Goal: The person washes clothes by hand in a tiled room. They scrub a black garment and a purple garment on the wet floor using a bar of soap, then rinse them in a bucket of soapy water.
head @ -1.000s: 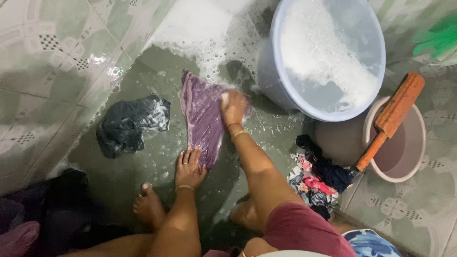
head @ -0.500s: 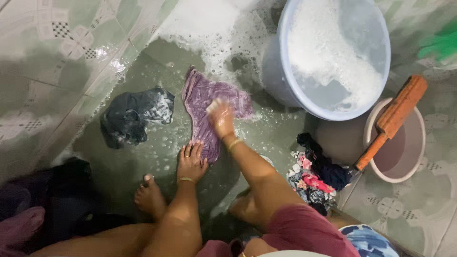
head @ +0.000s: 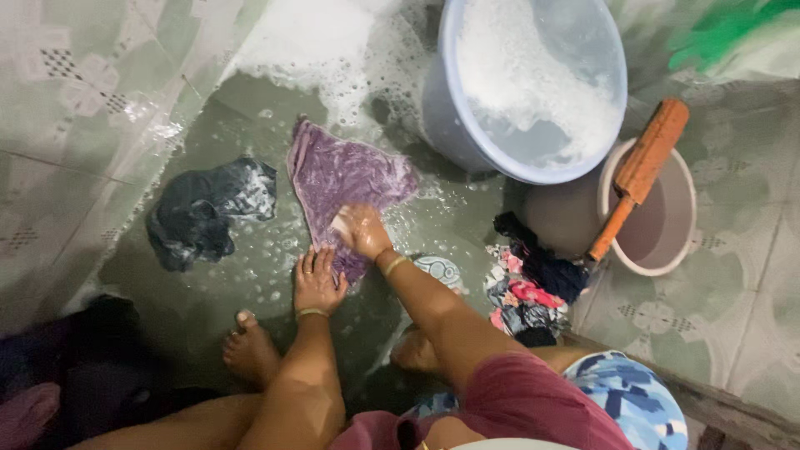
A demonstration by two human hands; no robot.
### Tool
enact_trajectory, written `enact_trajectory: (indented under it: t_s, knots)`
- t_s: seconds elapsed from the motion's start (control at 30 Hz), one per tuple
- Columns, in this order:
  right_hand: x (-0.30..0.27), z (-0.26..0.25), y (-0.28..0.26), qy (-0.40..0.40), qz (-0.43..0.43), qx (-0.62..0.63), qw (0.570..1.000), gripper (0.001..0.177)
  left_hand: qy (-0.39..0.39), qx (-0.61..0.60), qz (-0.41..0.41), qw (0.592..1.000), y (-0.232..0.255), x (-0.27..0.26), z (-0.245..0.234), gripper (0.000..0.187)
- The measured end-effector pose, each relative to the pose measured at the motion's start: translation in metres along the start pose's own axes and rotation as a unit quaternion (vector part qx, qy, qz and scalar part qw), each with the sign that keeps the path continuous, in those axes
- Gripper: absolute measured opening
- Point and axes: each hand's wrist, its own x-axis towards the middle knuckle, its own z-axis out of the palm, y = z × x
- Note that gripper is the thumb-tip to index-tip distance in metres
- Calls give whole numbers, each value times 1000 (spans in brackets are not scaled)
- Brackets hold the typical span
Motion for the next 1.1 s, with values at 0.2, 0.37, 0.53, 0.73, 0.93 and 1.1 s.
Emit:
enact_trajectory:
  t_s: [0.2,0.37,0.53,0.73,0.93,1.1]
  knots:
    - [1,-2,-22,-7,174,-65,983,25,9,8,3,1000,-1,-1,-4,72]
    - [-34,1,10,-47,62,-89,993,25,-56,62,-22,996,2,3,-9,74]
    - [-87,-82,80,65,445,-263,854,48,-25,69,-12,997,1,-2,-3,69]
    - [-182,-116,36,15,320,-116,940,90,-6,50,-1,999,-4,-6,4,63]
    - [-144,-92,-9,-183,241,-165,939,92,-81,57,-14,995,1,1,-14,50]
    - [-75,-69,-44,-188,164,-54,967,83,-245,141,149,948,11,12,-26,46]
